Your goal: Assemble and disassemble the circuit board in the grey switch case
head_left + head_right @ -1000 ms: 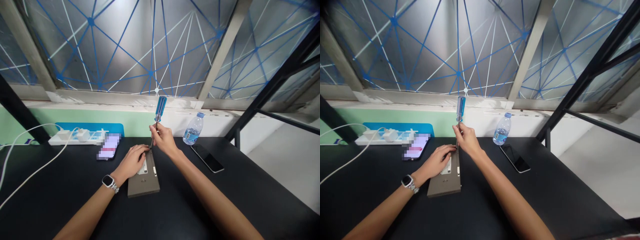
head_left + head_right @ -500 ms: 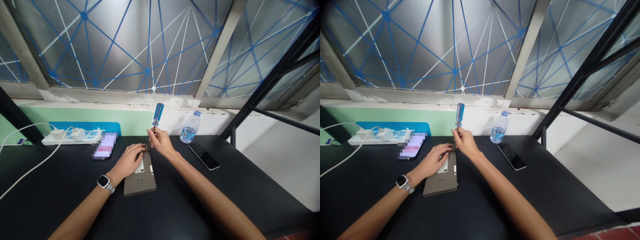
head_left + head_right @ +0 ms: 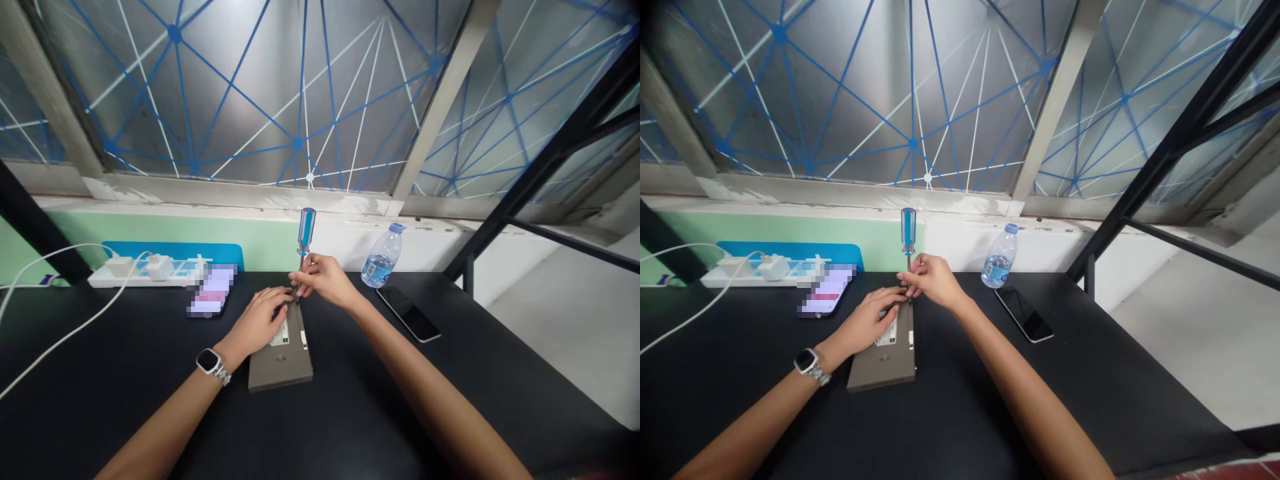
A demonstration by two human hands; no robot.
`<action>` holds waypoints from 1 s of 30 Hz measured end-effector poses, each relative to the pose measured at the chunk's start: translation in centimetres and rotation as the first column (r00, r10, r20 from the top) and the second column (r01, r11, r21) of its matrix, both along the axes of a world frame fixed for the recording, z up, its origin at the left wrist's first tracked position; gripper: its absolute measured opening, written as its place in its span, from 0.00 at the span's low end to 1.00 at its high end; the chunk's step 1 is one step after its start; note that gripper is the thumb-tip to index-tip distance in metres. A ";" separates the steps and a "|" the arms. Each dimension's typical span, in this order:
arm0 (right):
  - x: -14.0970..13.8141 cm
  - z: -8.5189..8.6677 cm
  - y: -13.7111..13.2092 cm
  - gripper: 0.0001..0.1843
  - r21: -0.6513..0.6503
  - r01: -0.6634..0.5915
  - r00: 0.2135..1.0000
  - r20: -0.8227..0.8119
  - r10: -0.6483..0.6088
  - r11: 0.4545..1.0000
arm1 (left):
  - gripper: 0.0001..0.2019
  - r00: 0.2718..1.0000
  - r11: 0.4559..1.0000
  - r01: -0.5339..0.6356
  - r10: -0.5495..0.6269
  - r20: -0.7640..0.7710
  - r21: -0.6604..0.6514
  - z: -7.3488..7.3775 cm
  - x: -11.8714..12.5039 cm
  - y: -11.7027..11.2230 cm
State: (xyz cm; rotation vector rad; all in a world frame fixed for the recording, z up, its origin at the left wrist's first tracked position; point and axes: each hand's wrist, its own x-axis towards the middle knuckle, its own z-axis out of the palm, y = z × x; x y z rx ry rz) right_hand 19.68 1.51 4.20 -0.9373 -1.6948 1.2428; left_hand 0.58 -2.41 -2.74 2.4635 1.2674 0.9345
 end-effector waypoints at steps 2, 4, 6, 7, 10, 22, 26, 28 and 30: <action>0.3 0.3 0.1 0.23 -0.069 -0.031 0.999 -0.017 0.030 0.997 | 0.14 1.000 1.000 -0.006 0.006 0.001 0.003 -0.1 0.0 0.0; 0.8 0.8 0.2 0.21 -0.111 -0.086 0.996 -0.007 0.086 0.990 | 0.14 1.000 1.000 -0.013 0.013 0.002 0.004 -0.1 -0.1 0.0; 1.2 1.3 0.1 0.19 -0.114 -0.147 0.988 0.018 0.150 0.982 | 0.13 1.000 1.000 -0.016 0.016 0.003 0.005 -0.2 -0.1 0.0; 1.3 1.5 0.0 0.18 -0.100 -0.172 0.984 0.039 0.176 0.980 | 0.13 1.000 1.000 -0.017 0.017 0.004 0.004 -0.2 0.0 0.0; 1.2 1.7 -0.3 0.15 -0.001 -0.165 0.979 0.124 0.164 0.986 | 0.13 1.000 1.000 -0.010 0.010 0.005 -0.007 0.0 0.0 -0.1; 0.8 1.2 0.1 0.18 -0.135 -0.041 0.999 -0.035 0.036 0.990 | 0.13 1.000 1.000 -0.003 0.003 0.012 0.000 0.1 0.1 -0.2; 1.6 2.7 -0.8 0.17 -0.164 -0.276 0.959 0.024 0.284 0.947 | 0.13 1.000 1.000 -0.005 0.005 0.017 0.006 0.2 0.1 -0.2; 1.5 2.8 -1.0 0.17 -0.142 -0.316 0.945 0.040 0.324 0.938 | 0.13 1.000 1.000 0.007 -0.007 0.019 0.005 0.4 0.2 -0.2; 1.0 2.4 -1.0 0.15 -0.089 -0.259 0.964 0.040 0.264 0.962 | 0.12 1.000 1.000 0.011 -0.011 0.023 0.005 0.4 0.2 -0.2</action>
